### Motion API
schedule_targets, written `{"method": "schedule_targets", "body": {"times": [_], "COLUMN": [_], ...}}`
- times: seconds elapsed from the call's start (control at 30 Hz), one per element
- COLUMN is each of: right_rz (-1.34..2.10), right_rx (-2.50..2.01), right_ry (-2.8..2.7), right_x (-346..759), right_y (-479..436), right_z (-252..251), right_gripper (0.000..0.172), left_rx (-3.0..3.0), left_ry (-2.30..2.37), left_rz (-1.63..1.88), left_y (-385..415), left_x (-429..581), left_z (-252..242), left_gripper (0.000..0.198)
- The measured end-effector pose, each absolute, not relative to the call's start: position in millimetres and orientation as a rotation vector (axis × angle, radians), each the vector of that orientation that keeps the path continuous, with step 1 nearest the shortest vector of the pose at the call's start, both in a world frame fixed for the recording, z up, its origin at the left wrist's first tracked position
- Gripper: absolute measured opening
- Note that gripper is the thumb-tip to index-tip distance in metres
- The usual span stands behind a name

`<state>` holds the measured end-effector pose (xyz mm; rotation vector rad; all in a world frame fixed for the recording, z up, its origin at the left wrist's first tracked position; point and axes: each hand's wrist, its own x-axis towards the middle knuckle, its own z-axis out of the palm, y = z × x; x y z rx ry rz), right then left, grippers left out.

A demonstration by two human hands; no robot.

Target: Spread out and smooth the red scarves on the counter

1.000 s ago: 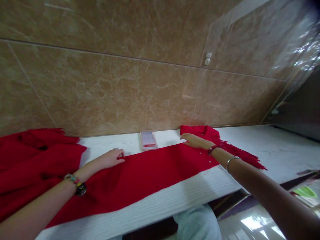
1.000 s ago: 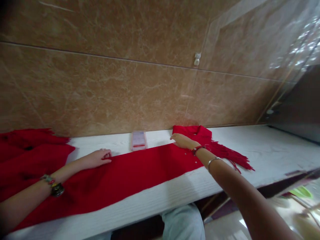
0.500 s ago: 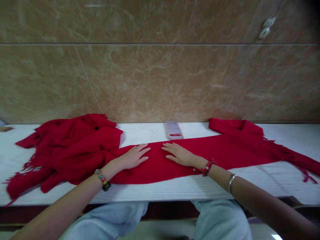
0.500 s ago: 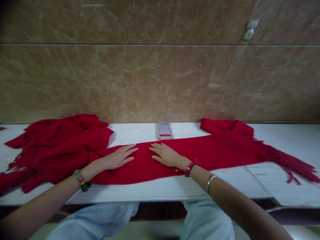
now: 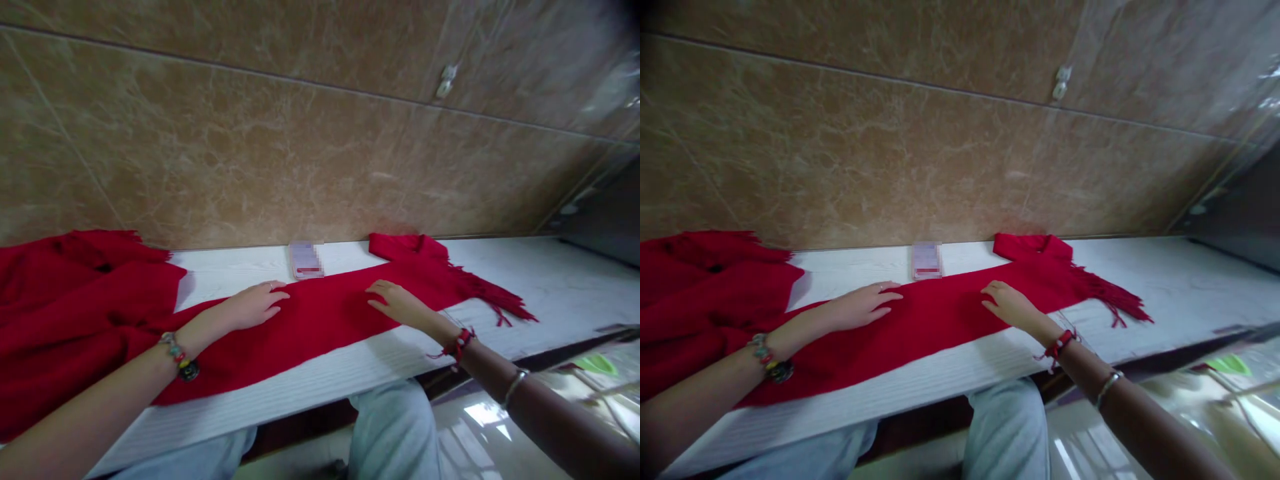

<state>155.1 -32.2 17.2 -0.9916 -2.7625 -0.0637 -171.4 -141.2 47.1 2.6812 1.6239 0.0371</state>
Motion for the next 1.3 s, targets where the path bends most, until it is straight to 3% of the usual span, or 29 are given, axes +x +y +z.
{"method": "schedule_targets", "body": {"times": [0.23, 0.53, 0.8, 0.97, 1.3], "right_rz": [-0.263, -0.325, -0.595, -0.554, -0.738], "right_rx": [-1.049, -0.601, -0.52, -0.599, -0.482], "right_ry": [-2.844, -2.954, -2.964, -2.852, -2.752], "right_x": [195, 204, 197, 197, 200], "right_y": [-56, -70, -69, -68, -63], "right_z": [17, 34, 35, 28, 22], "right_gripper": [0.029, 0.026, 0.025, 0.021, 0.021], "left_rx": [2.859, 2.654, 2.473, 2.437, 2.303], "left_ry": [1.334, 1.619, 1.57, 1.608, 1.669], "left_rz": [-0.006, -0.167, -0.312, -0.206, 0.046], "left_y": [-49, 22, 32, 26, 24], "left_x": [-84, -36, -40, -39, -38], "left_z": [56, 53, 63, 66, 60], "left_gripper": [0.026, 0.03, 0.026, 0.035, 0.031]}}
